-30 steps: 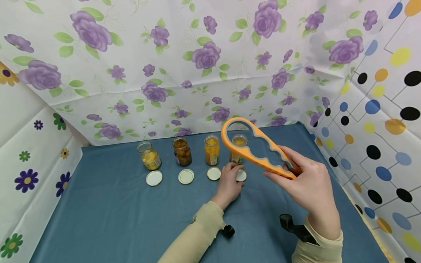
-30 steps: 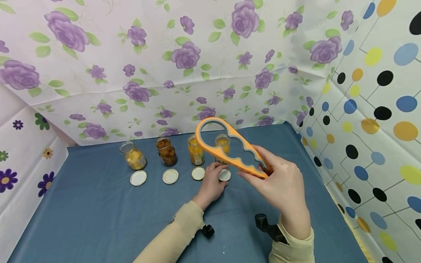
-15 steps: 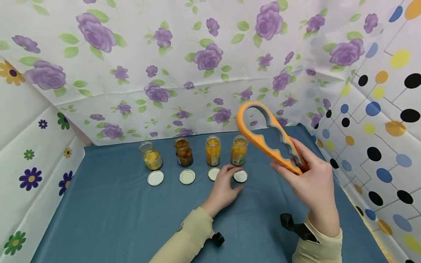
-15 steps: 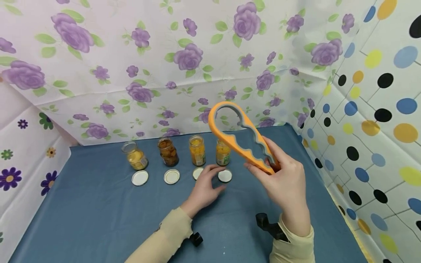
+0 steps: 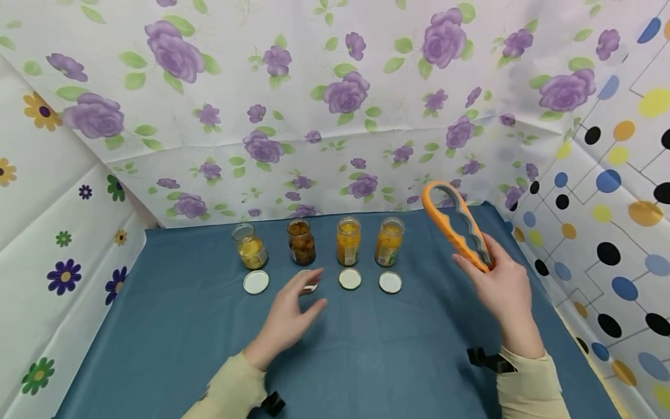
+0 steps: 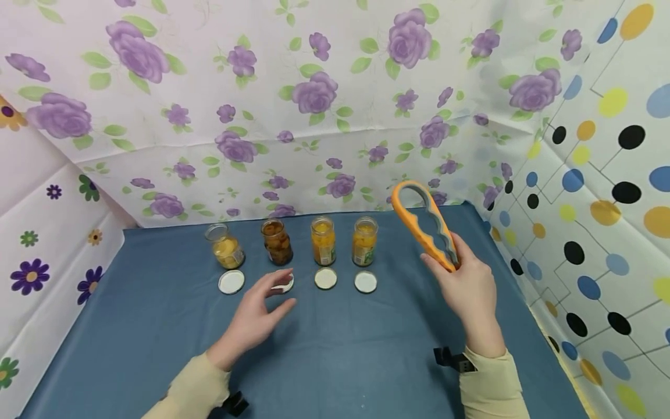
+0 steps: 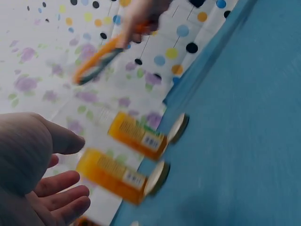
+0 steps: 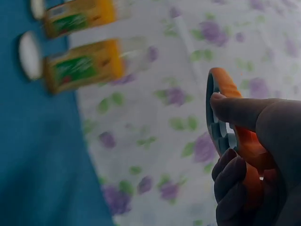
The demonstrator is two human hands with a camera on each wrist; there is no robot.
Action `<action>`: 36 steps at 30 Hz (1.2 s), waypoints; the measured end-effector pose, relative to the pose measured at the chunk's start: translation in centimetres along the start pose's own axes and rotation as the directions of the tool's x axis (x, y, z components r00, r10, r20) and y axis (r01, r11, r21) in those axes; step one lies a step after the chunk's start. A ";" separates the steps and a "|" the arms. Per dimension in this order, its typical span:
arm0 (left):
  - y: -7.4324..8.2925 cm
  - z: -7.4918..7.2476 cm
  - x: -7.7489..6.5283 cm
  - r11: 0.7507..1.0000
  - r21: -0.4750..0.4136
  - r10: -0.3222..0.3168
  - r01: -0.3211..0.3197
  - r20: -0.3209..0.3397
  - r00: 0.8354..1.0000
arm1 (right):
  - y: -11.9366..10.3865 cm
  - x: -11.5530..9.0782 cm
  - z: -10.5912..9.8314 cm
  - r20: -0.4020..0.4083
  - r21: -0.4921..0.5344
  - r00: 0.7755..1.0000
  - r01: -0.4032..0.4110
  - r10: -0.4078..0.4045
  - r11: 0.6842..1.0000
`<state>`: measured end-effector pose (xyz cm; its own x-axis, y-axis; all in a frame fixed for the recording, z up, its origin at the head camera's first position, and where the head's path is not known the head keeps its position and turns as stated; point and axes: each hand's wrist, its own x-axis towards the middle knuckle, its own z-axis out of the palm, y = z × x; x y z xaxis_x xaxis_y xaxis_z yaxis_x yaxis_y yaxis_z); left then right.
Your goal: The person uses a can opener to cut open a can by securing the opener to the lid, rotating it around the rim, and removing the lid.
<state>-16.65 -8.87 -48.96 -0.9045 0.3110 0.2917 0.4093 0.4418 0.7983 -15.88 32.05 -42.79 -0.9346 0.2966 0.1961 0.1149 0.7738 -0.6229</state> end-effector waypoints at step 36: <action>-6.7 -7.1 -4.7 0.947 0.011 -0.305 0.322 -0.289 0.908 | 7.7 -1.3 5.1 0.283 -0.373 0.927 -0.130 0.245 0.919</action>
<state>-15.97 -19.32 -51.91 -0.9802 -0.0956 0.1736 0.0980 0.5279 0.8437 -15.53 34.79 -51.74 -0.9336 0.3069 -0.1851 0.3521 0.8813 -0.3151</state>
